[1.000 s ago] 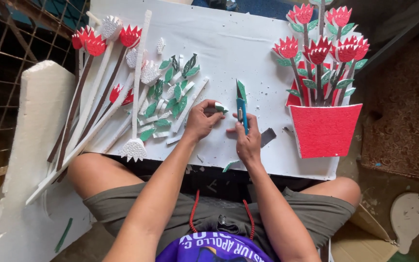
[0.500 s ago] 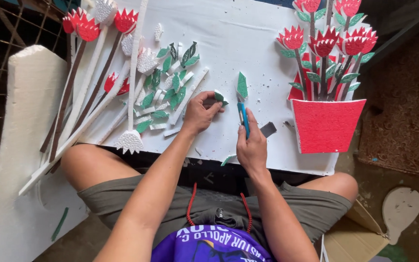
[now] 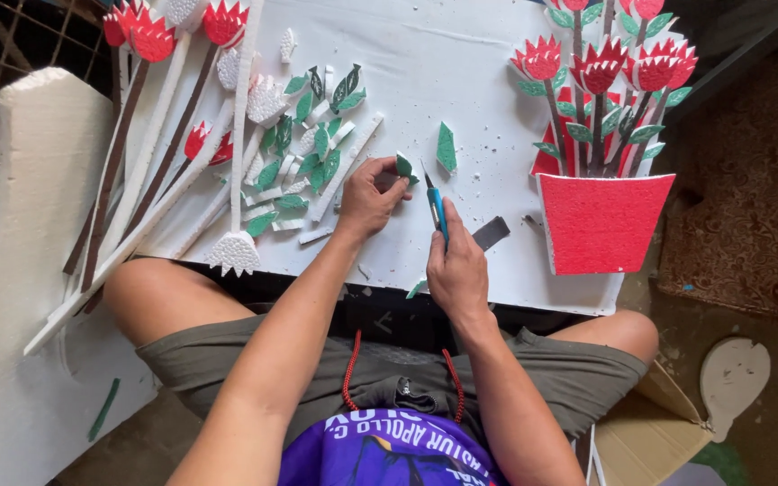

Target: Trimming and shaping small green foam leaf cutouts using a utility knife for a floral craft project.

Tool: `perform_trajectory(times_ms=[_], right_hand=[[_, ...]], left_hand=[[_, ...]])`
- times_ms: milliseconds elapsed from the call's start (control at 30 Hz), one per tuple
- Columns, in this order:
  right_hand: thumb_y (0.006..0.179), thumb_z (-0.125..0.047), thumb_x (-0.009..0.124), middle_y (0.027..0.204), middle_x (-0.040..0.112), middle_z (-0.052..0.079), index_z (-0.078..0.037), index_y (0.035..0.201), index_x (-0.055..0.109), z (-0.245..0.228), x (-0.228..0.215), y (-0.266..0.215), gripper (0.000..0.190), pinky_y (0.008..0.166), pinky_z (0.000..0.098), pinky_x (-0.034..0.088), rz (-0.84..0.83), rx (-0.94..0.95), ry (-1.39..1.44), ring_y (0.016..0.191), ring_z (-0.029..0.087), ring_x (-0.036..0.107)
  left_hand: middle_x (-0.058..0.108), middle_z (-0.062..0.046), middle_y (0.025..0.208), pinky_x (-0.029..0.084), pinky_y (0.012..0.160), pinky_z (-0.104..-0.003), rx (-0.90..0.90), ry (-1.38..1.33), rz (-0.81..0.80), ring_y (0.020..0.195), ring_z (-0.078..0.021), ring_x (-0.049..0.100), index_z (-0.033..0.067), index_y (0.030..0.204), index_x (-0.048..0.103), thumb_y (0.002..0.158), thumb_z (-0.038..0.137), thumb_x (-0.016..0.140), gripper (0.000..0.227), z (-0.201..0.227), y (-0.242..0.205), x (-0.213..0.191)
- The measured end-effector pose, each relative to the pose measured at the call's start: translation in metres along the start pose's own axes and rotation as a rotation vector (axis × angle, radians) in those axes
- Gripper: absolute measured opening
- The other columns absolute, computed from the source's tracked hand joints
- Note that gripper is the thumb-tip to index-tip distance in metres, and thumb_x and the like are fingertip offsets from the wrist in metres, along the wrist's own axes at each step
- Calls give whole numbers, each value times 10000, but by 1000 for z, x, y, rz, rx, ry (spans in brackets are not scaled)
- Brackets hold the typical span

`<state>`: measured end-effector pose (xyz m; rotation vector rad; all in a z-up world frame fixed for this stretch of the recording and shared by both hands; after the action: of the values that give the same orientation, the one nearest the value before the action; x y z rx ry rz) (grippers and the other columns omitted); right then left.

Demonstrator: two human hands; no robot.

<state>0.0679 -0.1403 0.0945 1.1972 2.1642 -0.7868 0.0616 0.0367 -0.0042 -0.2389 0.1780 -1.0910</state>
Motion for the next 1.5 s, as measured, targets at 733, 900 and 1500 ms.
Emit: perform_trajectory(times_ms=[733, 900, 1500], right_hand=[[1021, -130, 446, 1279, 630, 330, -104, 1557, 385, -5, 11, -12, 540, 903, 625, 544, -33, 18, 68, 1130, 540, 626], [1017, -121, 446, 1147, 681, 299, -105, 1560, 382, -8, 12, -14, 547, 824, 598, 571, -16, -29, -8, 1022, 513, 680], [1017, -114, 428, 923, 678, 279, -89, 1564, 385, -10, 18, -8, 549, 708, 578, 571, -67, -63, -140, 860, 494, 702]], left_hand=[[700, -124, 1015, 643, 818, -363, 17, 18, 16, 828, -257, 779, 75, 1120, 591, 843, 17, 803, 353, 4, -4, -5], [736, -104, 976, 626, 866, -318, 75, 208, 50, 932, -255, 768, 121, 1098, 767, 832, 165, 877, 291, 5, -2, -5], [655, -93, 924, 664, 739, -298, 140, 126, 59, 739, -220, 774, 42, 1035, 754, 912, 58, 772, 125, 7, -3, 1]])
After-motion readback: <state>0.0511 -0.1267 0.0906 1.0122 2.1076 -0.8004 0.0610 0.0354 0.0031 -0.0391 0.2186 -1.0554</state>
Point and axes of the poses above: each hand's wrist, its own y-axis towards the middle knuckle, its own x-axis out of the palm, z = x × y, the point moved 7 cm from there along y, towards the middle knuckle
